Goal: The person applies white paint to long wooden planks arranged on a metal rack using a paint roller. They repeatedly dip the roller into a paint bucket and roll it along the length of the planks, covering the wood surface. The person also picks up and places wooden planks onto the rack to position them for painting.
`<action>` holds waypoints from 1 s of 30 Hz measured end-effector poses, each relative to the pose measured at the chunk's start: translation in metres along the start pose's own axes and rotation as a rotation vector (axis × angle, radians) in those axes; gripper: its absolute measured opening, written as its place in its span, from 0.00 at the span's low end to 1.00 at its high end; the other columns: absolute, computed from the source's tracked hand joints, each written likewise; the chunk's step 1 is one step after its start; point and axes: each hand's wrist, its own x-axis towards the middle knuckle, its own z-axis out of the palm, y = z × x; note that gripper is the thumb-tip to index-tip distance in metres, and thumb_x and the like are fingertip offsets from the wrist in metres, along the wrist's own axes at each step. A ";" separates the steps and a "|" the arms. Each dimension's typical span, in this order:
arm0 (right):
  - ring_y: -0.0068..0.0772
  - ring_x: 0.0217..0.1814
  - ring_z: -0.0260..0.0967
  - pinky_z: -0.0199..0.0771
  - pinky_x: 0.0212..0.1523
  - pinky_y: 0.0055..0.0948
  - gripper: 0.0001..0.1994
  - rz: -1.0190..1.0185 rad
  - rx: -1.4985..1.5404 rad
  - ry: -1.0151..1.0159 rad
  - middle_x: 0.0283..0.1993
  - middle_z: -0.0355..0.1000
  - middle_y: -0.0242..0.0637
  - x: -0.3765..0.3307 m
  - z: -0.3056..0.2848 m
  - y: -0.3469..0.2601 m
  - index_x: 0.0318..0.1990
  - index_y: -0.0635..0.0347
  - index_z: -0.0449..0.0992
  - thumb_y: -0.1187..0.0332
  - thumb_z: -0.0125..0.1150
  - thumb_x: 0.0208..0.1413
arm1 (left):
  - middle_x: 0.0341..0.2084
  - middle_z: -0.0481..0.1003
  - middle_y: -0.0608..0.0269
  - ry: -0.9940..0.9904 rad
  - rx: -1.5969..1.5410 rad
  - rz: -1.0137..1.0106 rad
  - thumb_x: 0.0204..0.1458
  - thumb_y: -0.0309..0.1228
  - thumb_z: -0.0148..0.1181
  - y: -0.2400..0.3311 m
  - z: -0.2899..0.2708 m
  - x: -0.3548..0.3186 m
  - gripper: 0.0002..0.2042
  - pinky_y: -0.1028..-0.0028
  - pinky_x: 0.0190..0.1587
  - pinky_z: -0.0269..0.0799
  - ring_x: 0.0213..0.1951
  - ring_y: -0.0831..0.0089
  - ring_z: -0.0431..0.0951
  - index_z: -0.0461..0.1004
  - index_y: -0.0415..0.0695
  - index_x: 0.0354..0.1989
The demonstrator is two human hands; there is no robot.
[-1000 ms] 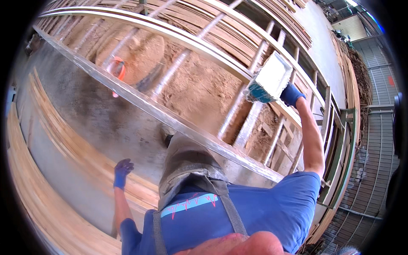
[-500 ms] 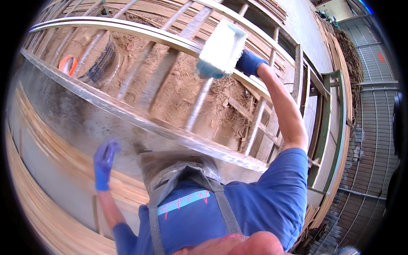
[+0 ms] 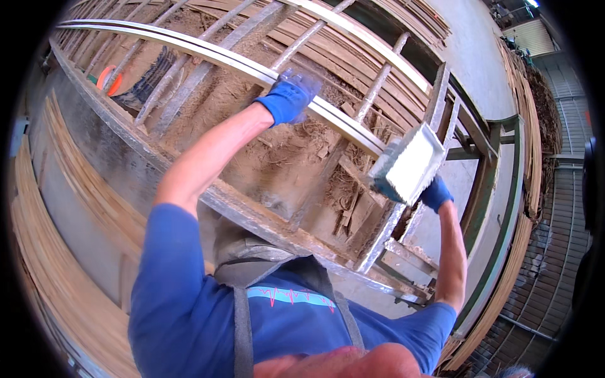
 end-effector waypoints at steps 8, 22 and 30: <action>0.58 0.39 0.73 0.74 0.41 0.46 0.10 0.105 0.159 0.184 0.35 0.77 0.51 -0.037 -0.007 0.021 0.36 0.58 0.80 0.65 0.62 0.47 | 0.35 0.78 0.58 0.085 -0.106 0.108 0.39 0.39 0.71 -0.024 0.027 0.038 0.18 0.52 0.60 0.63 0.44 0.58 0.79 0.76 0.48 0.38; 0.57 0.39 0.74 0.74 0.40 0.46 0.11 0.188 0.236 0.288 0.34 0.77 0.53 0.015 0.009 0.064 0.35 0.60 0.80 0.64 0.64 0.46 | 0.56 0.69 0.54 0.162 0.184 0.023 0.44 0.47 0.67 -0.035 0.017 -0.015 0.46 0.57 0.70 0.48 0.60 0.60 0.67 0.50 0.47 0.71; 0.59 0.40 0.73 0.75 0.39 0.45 0.11 -0.061 0.288 0.308 0.36 0.76 0.53 0.032 -0.036 0.056 0.35 0.60 0.79 0.65 0.64 0.45 | 0.63 0.66 0.56 0.354 0.042 -0.156 0.48 0.44 0.65 -0.097 -0.006 -0.137 0.36 0.56 0.68 0.53 0.62 0.59 0.66 0.61 0.47 0.66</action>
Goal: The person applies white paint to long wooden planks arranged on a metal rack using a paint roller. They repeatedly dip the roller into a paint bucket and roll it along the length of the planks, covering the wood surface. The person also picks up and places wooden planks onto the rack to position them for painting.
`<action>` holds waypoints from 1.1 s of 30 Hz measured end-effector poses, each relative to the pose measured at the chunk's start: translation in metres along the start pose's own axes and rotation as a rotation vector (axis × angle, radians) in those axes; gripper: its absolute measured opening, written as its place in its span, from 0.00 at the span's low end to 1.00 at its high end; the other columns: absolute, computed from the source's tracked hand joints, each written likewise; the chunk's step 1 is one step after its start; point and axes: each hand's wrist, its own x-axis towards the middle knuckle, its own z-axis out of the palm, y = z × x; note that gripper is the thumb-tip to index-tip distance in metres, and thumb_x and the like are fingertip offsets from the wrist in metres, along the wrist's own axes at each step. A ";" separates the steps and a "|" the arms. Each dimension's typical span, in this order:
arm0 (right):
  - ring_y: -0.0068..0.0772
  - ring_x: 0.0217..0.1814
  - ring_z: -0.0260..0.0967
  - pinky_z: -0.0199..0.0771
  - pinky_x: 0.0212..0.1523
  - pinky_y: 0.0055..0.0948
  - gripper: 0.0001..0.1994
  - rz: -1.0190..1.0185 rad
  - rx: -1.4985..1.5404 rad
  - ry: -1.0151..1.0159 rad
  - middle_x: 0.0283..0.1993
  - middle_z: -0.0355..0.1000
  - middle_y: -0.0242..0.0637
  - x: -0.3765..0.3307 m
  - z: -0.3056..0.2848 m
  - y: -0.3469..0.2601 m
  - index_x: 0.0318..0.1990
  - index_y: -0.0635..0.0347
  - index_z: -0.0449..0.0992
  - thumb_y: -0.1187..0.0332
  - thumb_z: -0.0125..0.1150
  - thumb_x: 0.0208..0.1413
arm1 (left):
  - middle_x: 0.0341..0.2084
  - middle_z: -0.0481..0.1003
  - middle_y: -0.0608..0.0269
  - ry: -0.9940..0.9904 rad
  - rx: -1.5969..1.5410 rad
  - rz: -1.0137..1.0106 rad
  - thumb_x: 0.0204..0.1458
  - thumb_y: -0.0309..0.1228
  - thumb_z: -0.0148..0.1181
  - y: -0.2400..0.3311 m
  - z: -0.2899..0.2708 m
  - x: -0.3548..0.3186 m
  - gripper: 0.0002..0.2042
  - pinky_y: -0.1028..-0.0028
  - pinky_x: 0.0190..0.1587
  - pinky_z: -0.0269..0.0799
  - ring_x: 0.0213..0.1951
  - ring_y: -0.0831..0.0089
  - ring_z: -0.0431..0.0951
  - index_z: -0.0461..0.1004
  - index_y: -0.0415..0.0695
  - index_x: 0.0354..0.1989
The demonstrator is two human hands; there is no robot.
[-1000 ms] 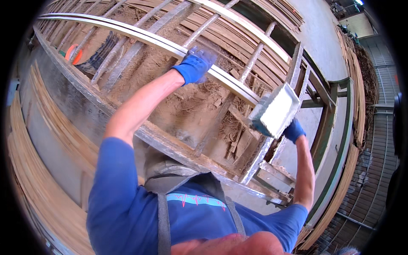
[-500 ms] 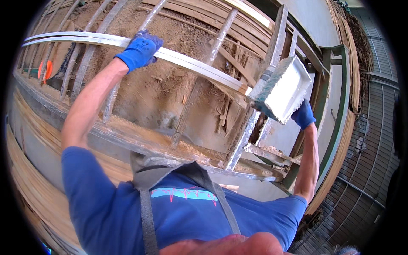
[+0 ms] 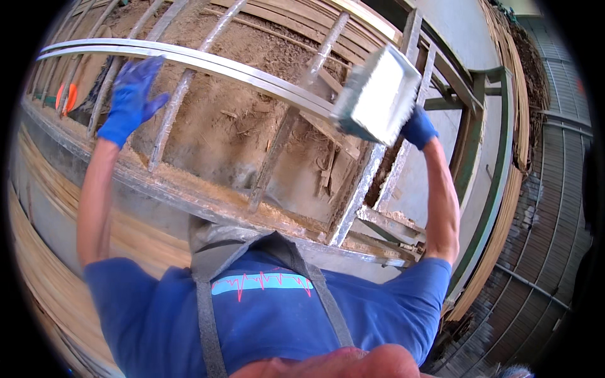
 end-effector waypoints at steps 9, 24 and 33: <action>0.56 0.45 0.75 0.74 0.43 0.46 0.13 0.113 -0.298 -0.087 0.41 0.78 0.52 -0.069 0.001 0.071 0.39 0.59 0.80 0.66 0.66 0.45 | 0.51 0.74 0.47 0.143 0.030 -0.515 0.51 0.40 0.65 -0.076 0.023 -0.204 0.27 0.58 0.56 0.68 0.51 0.49 0.74 0.68 0.43 0.59; 0.37 0.22 0.76 0.73 0.24 0.36 0.12 -0.193 0.034 0.132 0.25 0.77 0.43 0.118 0.010 -0.151 0.40 0.63 0.77 0.65 0.63 0.52 | 0.53 0.74 0.46 -0.121 -0.100 -1.269 0.50 0.49 0.62 -0.101 0.028 -0.432 0.31 0.59 0.57 0.69 0.53 0.49 0.74 0.70 0.44 0.59; 0.51 0.39 0.79 0.76 0.35 0.47 0.15 0.209 0.172 -0.108 0.32 0.79 0.51 0.416 0.140 -0.443 0.38 0.64 0.80 0.59 0.60 0.55 | 0.40 0.78 0.51 -0.065 -0.837 -1.211 0.53 0.39 0.61 -0.232 0.062 -0.620 0.14 0.67 0.50 0.72 0.44 0.58 0.78 0.80 0.40 0.39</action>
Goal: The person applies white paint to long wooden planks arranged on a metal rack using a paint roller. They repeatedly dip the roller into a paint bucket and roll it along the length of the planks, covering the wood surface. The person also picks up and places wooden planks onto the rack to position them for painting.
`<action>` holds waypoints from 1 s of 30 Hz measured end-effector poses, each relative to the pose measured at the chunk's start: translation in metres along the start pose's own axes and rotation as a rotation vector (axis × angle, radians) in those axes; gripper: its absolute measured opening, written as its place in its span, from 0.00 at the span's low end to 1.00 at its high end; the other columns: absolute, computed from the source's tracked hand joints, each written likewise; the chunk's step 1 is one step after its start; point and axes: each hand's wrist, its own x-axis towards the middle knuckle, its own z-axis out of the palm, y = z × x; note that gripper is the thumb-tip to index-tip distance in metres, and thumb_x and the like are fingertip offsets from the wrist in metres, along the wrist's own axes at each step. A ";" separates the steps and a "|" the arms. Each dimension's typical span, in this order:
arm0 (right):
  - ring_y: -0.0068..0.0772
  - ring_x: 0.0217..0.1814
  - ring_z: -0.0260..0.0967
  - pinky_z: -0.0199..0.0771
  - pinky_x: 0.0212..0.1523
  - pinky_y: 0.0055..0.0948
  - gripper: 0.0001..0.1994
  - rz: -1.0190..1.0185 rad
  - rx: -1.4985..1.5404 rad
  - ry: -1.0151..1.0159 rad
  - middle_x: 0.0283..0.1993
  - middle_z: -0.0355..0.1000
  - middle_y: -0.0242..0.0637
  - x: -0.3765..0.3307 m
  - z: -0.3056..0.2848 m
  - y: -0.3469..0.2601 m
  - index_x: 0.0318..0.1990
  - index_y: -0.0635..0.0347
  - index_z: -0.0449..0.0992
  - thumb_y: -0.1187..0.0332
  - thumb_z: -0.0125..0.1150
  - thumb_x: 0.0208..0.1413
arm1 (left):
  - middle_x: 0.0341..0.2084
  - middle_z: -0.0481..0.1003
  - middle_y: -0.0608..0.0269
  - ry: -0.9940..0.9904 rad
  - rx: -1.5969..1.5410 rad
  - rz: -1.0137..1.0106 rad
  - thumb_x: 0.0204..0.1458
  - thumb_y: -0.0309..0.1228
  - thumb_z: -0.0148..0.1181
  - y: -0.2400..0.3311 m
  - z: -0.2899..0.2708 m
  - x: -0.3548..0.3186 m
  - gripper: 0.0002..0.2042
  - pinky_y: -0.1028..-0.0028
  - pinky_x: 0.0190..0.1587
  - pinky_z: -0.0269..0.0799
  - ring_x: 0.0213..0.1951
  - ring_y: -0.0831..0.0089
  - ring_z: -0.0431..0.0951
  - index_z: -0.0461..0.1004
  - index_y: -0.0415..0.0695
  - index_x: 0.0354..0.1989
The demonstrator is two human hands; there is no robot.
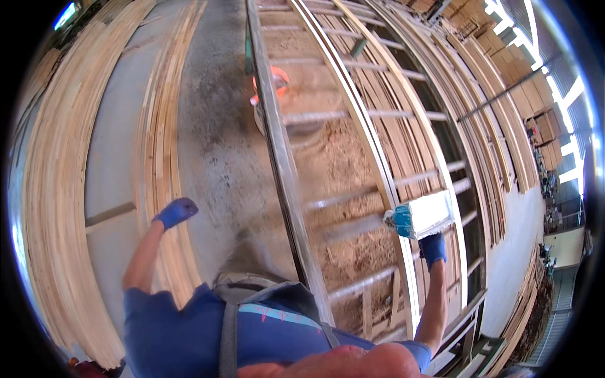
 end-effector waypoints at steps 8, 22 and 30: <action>0.32 0.13 0.66 0.65 0.14 0.36 0.16 -0.119 0.226 -0.121 0.16 0.69 0.37 0.177 0.097 -0.296 0.30 0.63 0.79 0.57 0.58 0.58 | 0.38 0.79 0.51 0.011 -0.023 -0.006 0.55 0.39 0.61 0.021 -0.163 0.137 0.16 0.65 0.46 0.73 0.42 0.57 0.79 0.77 0.41 0.45; 0.27 0.10 0.60 0.59 0.10 0.30 0.12 -0.300 0.555 -0.081 0.14 0.64 0.32 0.436 0.228 -0.758 0.26 0.61 0.74 0.65 0.57 0.59 | 0.25 0.77 0.59 0.384 -1.253 -1.072 0.61 0.42 0.49 -0.285 -0.246 0.083 0.12 0.61 0.26 0.70 0.29 0.58 0.78 0.73 0.49 0.32; 0.26 0.10 0.58 0.58 0.09 0.31 0.11 -0.203 0.438 -0.098 0.14 0.61 0.29 0.574 0.309 -0.957 0.28 0.57 0.73 0.61 0.62 0.57 | 0.33 0.77 0.54 0.300 -1.302 -0.968 0.56 0.35 0.62 -0.386 -0.411 0.381 0.11 0.53 0.36 0.79 0.35 0.58 0.81 0.74 0.41 0.40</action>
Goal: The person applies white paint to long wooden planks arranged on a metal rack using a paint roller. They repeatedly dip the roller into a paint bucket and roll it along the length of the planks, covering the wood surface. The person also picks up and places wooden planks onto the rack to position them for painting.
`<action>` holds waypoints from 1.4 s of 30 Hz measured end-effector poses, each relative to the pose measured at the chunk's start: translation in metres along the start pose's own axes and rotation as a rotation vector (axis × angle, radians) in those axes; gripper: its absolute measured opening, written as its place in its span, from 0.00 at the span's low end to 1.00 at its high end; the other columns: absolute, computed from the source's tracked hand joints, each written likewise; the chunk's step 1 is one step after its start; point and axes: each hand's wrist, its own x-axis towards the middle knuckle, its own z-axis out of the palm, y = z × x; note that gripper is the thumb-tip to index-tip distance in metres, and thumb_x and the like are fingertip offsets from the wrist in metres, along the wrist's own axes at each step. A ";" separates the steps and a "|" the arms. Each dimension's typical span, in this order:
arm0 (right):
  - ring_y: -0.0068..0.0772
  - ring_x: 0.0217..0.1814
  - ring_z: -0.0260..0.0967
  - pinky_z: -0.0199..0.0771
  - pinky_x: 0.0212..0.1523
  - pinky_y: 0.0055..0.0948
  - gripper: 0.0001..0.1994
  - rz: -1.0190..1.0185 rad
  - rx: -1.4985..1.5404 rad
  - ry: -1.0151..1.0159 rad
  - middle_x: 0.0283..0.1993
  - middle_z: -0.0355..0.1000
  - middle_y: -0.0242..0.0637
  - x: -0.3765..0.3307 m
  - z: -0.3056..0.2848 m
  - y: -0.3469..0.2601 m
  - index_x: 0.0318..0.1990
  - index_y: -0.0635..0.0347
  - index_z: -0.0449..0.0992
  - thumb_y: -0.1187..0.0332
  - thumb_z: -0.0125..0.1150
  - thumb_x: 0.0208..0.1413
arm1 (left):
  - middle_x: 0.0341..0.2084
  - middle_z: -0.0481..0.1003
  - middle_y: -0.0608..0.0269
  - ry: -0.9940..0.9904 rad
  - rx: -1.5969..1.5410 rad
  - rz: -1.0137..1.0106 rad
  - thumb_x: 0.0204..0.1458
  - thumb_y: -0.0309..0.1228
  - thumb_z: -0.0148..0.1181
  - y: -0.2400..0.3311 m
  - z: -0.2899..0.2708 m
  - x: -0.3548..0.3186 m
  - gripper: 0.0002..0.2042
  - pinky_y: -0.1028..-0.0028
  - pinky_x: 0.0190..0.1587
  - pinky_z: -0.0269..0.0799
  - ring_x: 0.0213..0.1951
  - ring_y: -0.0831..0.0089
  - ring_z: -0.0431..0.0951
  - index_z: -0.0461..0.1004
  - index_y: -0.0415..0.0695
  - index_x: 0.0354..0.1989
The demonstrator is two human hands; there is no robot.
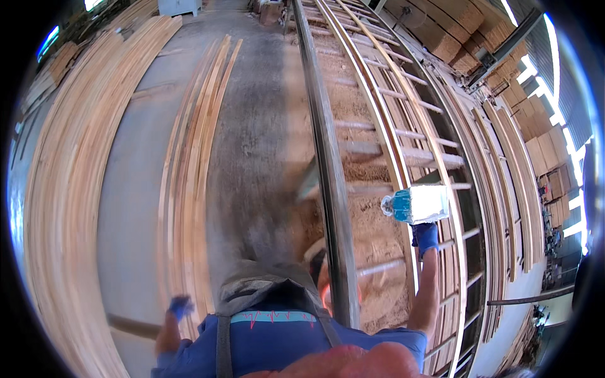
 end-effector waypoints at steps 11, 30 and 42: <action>0.29 0.11 0.65 0.65 0.10 0.32 0.14 0.132 -0.235 0.058 0.16 0.67 0.33 0.291 0.112 -0.135 0.28 0.59 0.79 0.58 0.57 0.59 | 0.28 0.78 0.58 0.112 0.012 0.391 0.59 0.33 0.55 0.523 0.120 0.193 0.12 0.66 0.31 0.79 0.29 0.66 0.80 0.74 0.40 0.46; 0.22 0.07 0.54 0.54 0.07 0.26 0.16 0.197 -0.148 -0.044 0.10 0.58 0.26 0.797 0.456 -0.521 0.23 0.49 0.73 0.54 0.56 0.61 | 0.29 0.77 0.54 -0.125 0.143 0.362 0.62 0.30 0.50 1.063 0.245 0.481 0.10 0.62 0.33 0.80 0.28 0.62 0.80 0.72 0.38 0.46; 0.25 0.09 0.59 0.60 0.09 0.29 0.16 0.027 -0.223 -0.112 0.13 0.61 0.29 1.145 0.655 -0.730 0.24 0.55 0.73 0.56 0.60 0.59 | 0.32 0.78 0.51 -0.006 0.100 0.356 0.60 0.30 0.50 1.392 0.371 0.641 0.11 0.59 0.35 0.81 0.31 0.59 0.81 0.73 0.37 0.46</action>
